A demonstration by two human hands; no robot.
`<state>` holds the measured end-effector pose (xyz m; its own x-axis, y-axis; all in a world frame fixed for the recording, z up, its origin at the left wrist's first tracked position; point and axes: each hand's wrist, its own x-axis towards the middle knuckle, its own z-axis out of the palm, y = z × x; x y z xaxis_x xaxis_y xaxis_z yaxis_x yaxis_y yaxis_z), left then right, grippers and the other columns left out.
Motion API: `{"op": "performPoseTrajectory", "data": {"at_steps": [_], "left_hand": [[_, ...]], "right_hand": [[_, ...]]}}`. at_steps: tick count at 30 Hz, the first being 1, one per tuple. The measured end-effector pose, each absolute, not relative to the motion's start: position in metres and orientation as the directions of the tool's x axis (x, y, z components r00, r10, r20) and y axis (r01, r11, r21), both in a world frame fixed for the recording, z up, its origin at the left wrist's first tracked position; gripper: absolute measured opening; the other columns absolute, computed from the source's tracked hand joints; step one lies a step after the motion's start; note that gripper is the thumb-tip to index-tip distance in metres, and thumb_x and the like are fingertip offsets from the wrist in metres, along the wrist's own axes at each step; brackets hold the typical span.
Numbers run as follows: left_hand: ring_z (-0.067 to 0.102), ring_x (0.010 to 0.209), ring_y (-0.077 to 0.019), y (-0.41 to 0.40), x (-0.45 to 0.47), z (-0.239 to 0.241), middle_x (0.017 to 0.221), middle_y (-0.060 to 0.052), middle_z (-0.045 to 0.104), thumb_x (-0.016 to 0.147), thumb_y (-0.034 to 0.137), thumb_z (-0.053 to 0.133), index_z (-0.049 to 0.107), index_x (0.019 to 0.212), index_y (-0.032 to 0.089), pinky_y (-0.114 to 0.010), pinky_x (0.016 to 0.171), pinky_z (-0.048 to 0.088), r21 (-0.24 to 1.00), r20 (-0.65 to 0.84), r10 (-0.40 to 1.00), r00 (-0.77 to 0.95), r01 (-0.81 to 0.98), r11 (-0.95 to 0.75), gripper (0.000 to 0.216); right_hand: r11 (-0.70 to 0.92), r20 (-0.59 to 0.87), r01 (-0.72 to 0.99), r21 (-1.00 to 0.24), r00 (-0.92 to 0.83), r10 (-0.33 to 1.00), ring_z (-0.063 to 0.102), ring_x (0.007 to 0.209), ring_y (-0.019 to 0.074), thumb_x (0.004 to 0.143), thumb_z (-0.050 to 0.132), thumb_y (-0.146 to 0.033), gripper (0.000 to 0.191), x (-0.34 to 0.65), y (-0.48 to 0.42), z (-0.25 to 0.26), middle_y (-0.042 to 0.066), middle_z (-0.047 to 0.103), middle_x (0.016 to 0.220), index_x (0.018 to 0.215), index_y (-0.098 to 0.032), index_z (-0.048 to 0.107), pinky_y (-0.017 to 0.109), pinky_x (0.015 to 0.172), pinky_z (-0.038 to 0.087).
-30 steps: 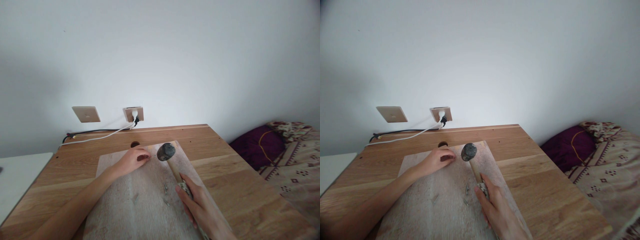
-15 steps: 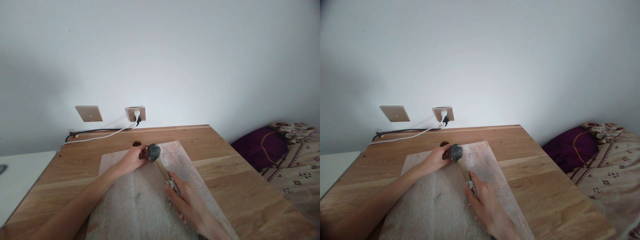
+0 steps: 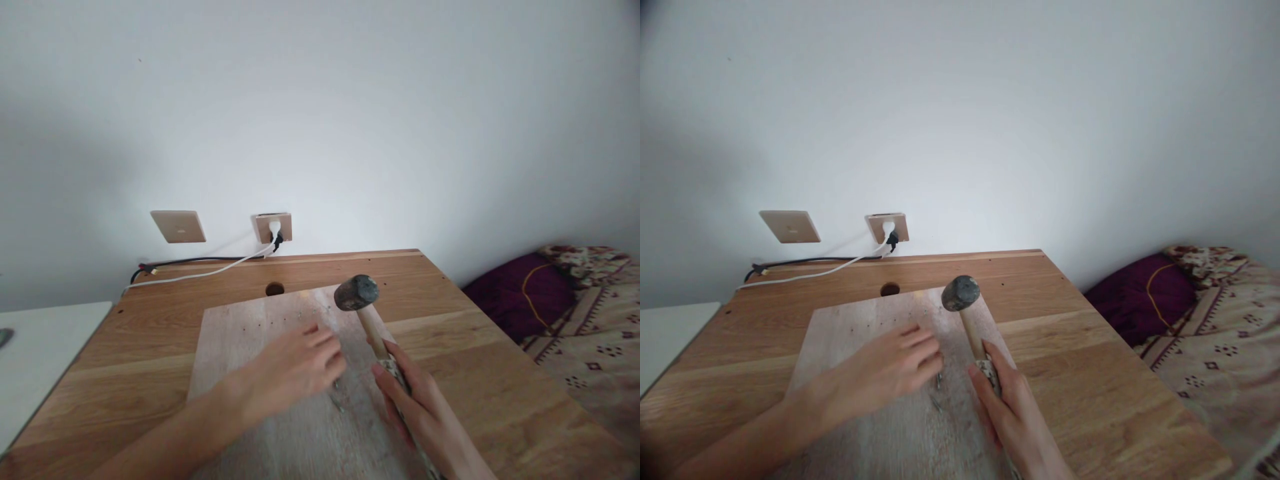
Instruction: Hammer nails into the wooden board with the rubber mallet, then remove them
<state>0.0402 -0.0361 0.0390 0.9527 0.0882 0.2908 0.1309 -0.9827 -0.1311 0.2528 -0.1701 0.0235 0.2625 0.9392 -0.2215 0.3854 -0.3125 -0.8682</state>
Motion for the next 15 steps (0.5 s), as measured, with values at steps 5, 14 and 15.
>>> {"op": "performPoseTrajectory", "data": {"at_steps": [5,14,15], "left_hand": [[0.068,0.081,-0.0201,-0.072,0.059,0.017,0.085,-0.005,0.074,0.096,0.019,0.067,0.071,0.093,0.018,-0.033,0.069,0.05,-0.265,0.303,0.039,0.952,0.123,-0.956,0.005],[0.067,0.08,-0.0198,-0.041,0.026,0.02,0.086,-0.002,0.07,0.098,0.013,0.062,0.068,0.107,0.021,-0.034,0.076,0.053,-0.035,0.42,0.146,0.896,0.176,-0.984,0.014],[0.068,0.084,-0.0199,-0.031,0.019,0.018,0.092,-0.003,0.071,0.098,0.01,0.06,0.068,0.112,0.022,-0.035,0.08,0.053,0.044,0.474,0.244,0.846,0.254,-0.966,0.019]], "right_hand": [[-0.336,-0.258,0.376,-0.864,0.243,0.935,0.039,0.037,0.0108,0.099,0.048,-0.067,0.079,0.258,-0.175,0.027,-0.012,0.044,0.044,0.15,-0.008,0.043,0.02,0.038,0.032],[-0.419,-0.345,0.381,-0.824,0.25,0.905,0.046,0.037,0.0163,0.096,0.048,-0.075,0.086,0.245,-0.182,0.016,-0.01,0.043,0.045,0.156,-0.013,0.044,0.026,0.04,0.037],[-0.424,-0.347,0.381,-0.822,0.255,0.902,0.047,0.038,0.0165,0.096,0.048,-0.075,0.087,0.244,-0.182,0.015,-0.01,0.043,0.045,0.157,-0.013,0.043,0.026,0.04,0.039]]}}
